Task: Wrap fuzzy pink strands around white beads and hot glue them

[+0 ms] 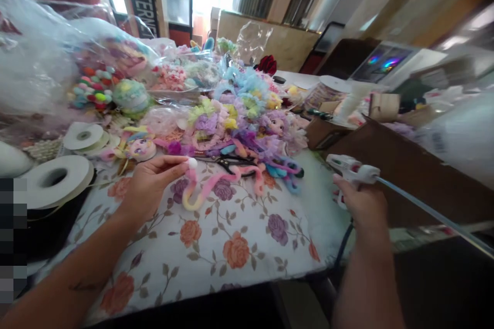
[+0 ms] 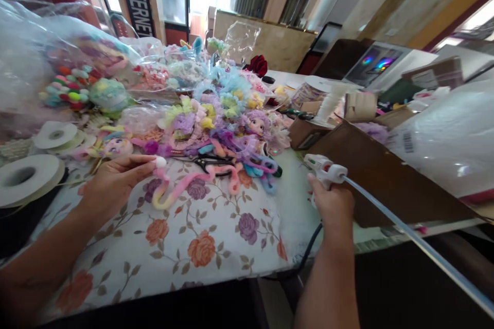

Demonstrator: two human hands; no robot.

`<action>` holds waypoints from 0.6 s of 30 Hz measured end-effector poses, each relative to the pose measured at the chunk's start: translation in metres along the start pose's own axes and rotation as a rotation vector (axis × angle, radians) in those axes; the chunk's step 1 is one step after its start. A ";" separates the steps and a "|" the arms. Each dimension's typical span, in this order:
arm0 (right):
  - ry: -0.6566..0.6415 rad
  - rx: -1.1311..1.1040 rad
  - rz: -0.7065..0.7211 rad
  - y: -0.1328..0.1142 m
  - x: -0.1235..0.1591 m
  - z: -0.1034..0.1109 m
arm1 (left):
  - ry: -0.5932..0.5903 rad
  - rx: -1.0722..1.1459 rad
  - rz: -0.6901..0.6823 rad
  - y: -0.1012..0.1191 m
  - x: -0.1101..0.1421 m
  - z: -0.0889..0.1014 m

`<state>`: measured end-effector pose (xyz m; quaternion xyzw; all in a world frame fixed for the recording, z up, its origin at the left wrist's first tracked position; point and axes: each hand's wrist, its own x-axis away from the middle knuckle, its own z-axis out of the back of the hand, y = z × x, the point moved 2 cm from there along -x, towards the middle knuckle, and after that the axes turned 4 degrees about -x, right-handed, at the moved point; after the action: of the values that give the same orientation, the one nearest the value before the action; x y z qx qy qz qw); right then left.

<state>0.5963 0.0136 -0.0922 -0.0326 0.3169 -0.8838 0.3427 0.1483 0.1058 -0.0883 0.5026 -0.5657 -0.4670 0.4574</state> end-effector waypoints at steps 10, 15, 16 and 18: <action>-0.082 0.019 -0.039 0.006 -0.028 -0.013 | 0.008 -0.030 0.005 -0.005 -0.004 0.004; -0.142 0.471 -0.020 -0.017 0.012 0.023 | 0.007 -0.017 -0.021 -0.006 -0.005 0.004; -0.139 0.467 0.044 -0.030 0.025 0.027 | 0.005 -0.005 -0.024 -0.006 -0.005 0.004; -0.159 0.258 0.275 -0.065 0.053 0.024 | 0.001 0.022 -0.029 -0.005 -0.004 0.002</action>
<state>0.5245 0.0045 -0.0431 -0.0147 0.1745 -0.8565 0.4855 0.1470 0.1099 -0.0940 0.5158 -0.5633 -0.4673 0.4453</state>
